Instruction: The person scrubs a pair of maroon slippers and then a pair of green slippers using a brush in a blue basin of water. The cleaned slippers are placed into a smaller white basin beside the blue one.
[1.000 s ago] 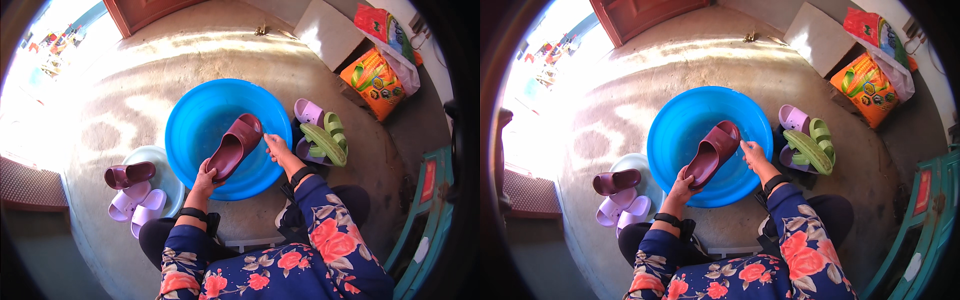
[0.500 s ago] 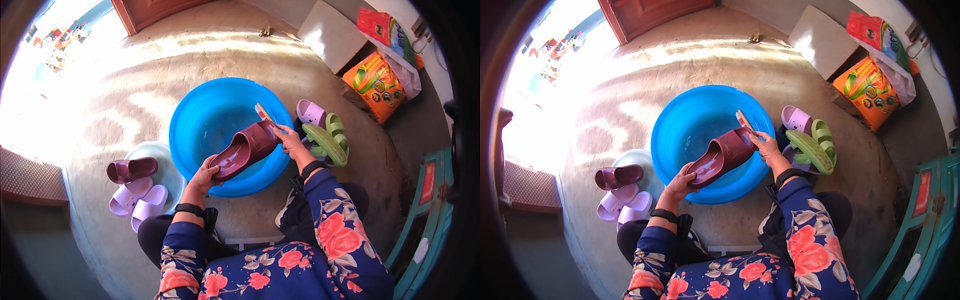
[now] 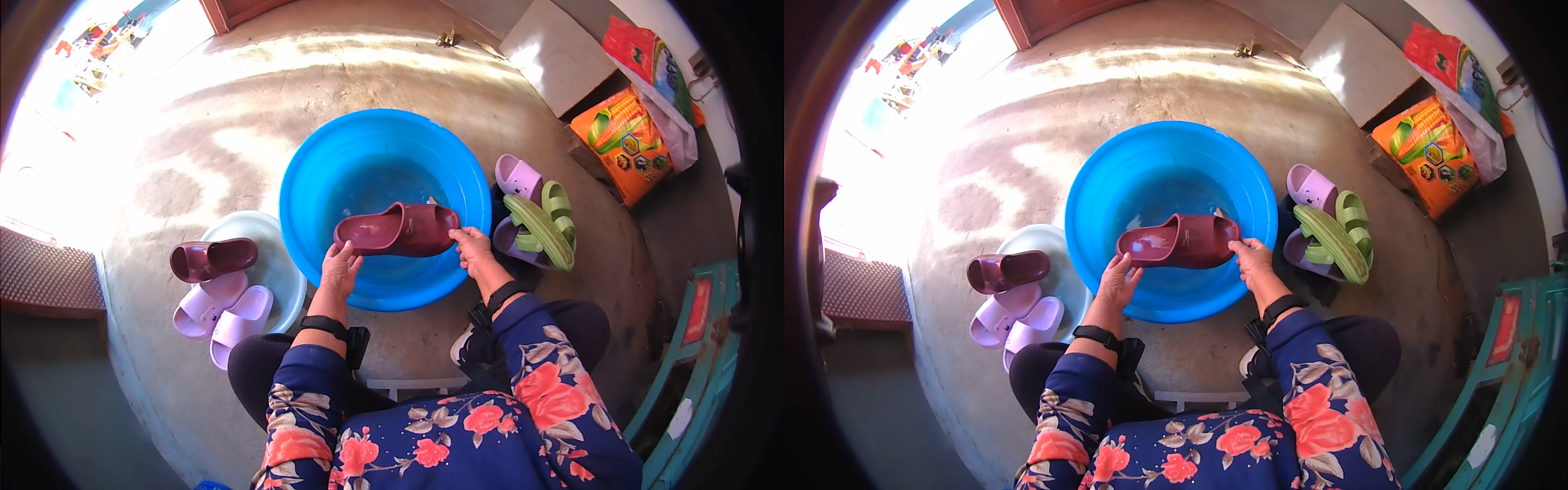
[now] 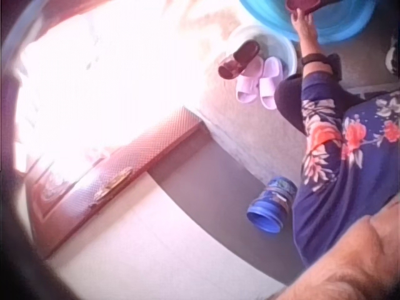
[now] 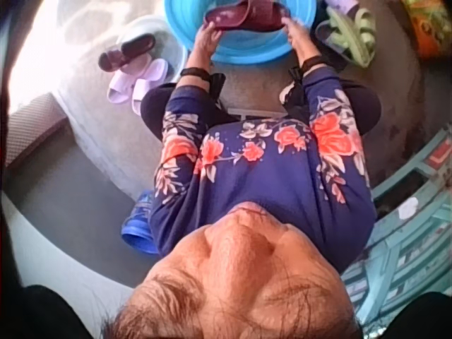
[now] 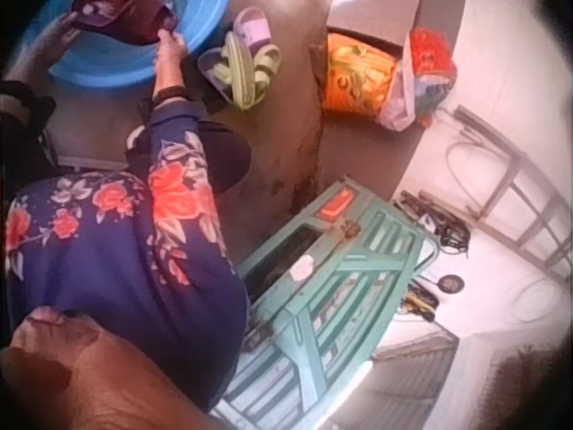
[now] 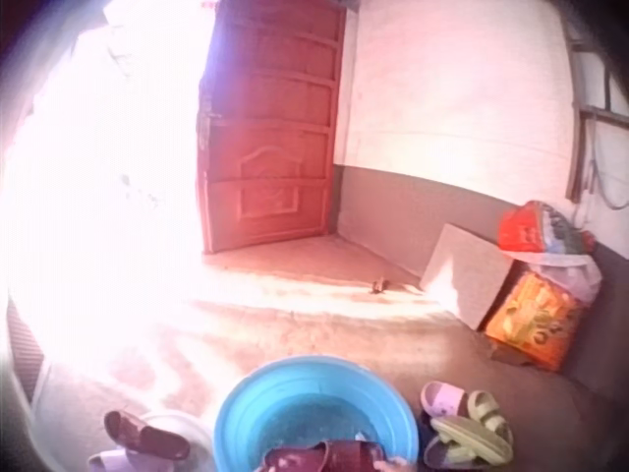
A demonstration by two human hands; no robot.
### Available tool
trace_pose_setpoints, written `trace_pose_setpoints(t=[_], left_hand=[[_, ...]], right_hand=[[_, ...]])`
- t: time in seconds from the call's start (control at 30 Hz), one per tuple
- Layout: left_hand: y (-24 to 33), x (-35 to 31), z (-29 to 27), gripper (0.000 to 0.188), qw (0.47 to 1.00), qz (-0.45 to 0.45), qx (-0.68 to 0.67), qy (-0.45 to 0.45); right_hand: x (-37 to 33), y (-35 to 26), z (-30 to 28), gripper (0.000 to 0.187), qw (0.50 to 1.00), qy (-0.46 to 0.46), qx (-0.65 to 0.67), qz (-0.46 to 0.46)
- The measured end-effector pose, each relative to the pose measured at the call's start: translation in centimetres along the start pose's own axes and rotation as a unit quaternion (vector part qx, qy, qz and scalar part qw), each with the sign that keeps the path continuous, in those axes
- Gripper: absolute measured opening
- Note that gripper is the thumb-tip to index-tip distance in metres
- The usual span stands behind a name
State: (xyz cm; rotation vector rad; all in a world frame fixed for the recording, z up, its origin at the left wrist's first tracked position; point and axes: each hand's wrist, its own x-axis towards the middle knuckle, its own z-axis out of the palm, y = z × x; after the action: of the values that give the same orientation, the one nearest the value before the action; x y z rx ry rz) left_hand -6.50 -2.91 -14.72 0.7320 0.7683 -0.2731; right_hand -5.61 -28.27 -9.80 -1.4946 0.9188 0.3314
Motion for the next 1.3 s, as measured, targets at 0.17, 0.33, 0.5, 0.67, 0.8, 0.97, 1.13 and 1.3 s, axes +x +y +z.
trace_pose_setpoints(t=[0.17, 0.33, 0.5, 0.67, 0.8, 0.97, 1.13, 1.3], left_hand=[[-0.2, 0.0, 0.5, 0.054, 0.998, 0.005, 0.037, 0.04], [0.0, 0.2, 0.5, 0.059, 0.996, 0.023, 0.055, 0.071], [0.4, 0.2, 0.4, 0.054, 0.986, 0.058, 0.094, 0.123], [-0.2, 0.1, 1.3, 0.052, 0.968, 0.066, 0.123, 0.207], [-1.0, 0.7, 2.1, 0.055, 0.957, 0.062, 0.119, 0.259], [-2.4, 1.7, 2.1, 0.051, 0.956, 0.026, 0.097, 0.277], [-3.2, 1.8, 1.7, 0.045, 0.961, 0.046, 0.167, 0.215], [-2.6, 0.9, 2.2, 0.054, 0.964, 0.044, 0.193, 0.179]], right_hand=[[-0.4, 0.8, 0.7, 0.021, 1.0, -0.001, 0.011, -0.011], [-0.2, -0.2, 1.2, 0.029, 0.999, -0.042, 0.005, -0.002], [1.2, 0.8, 2.6, 0.05, 0.998, 0.015, -0.04, -0.035], [2.7, 1.9, 2.8, 0.051, 0.972, -0.013, -0.233, 0.033], [1.7, 1.5, 1.4, 0.048, 0.981, 0.029, -0.186, -0.054], [-1.0, 2.5, 0.9, 0.044, 0.969, -0.055, -0.242, 0.008], [1.0, 3.4, 3.1, 0.038, 0.902, -0.041, -0.426, -0.066], [3.2, 3.2, 3.2, 0.037, 0.905, 0.01, -0.412, -0.103]])
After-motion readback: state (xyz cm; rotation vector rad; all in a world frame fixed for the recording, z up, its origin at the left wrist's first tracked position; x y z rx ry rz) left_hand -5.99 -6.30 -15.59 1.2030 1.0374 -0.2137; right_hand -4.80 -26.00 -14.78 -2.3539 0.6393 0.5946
